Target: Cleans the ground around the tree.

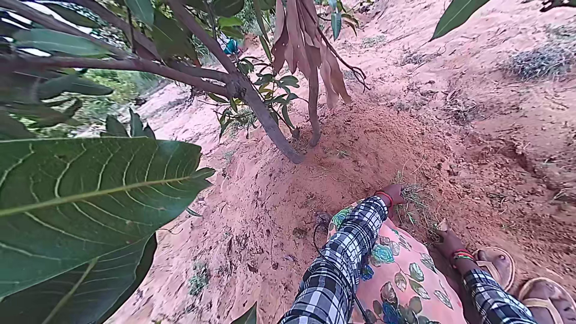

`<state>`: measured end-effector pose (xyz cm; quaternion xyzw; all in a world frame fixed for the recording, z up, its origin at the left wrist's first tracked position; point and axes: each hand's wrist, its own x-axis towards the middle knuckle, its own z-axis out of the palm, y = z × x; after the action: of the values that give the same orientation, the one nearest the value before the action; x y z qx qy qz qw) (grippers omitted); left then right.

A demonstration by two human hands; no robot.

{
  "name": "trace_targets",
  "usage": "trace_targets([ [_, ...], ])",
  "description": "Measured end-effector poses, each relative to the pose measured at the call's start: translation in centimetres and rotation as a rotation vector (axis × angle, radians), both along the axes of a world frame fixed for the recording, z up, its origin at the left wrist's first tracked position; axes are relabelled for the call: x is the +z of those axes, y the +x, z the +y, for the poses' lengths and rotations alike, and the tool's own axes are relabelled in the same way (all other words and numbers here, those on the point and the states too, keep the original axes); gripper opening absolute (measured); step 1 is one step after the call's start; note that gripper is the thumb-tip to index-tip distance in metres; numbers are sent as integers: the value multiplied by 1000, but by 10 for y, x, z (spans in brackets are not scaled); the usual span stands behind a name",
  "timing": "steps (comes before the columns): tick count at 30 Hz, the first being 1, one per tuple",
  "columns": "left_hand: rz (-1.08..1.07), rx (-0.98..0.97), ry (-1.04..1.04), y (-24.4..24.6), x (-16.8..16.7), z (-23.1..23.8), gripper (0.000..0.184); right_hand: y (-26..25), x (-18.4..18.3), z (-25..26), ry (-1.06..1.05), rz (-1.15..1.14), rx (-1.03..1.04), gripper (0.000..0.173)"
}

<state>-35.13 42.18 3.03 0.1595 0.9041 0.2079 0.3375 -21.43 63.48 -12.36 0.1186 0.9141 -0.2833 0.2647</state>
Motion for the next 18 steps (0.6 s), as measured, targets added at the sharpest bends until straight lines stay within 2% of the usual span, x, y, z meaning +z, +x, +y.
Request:
trace_targets([
  [18, -10, -31, -8, 0, 3, 0, 69, 1, -1, 0, -15, 10, -7, 54],
])
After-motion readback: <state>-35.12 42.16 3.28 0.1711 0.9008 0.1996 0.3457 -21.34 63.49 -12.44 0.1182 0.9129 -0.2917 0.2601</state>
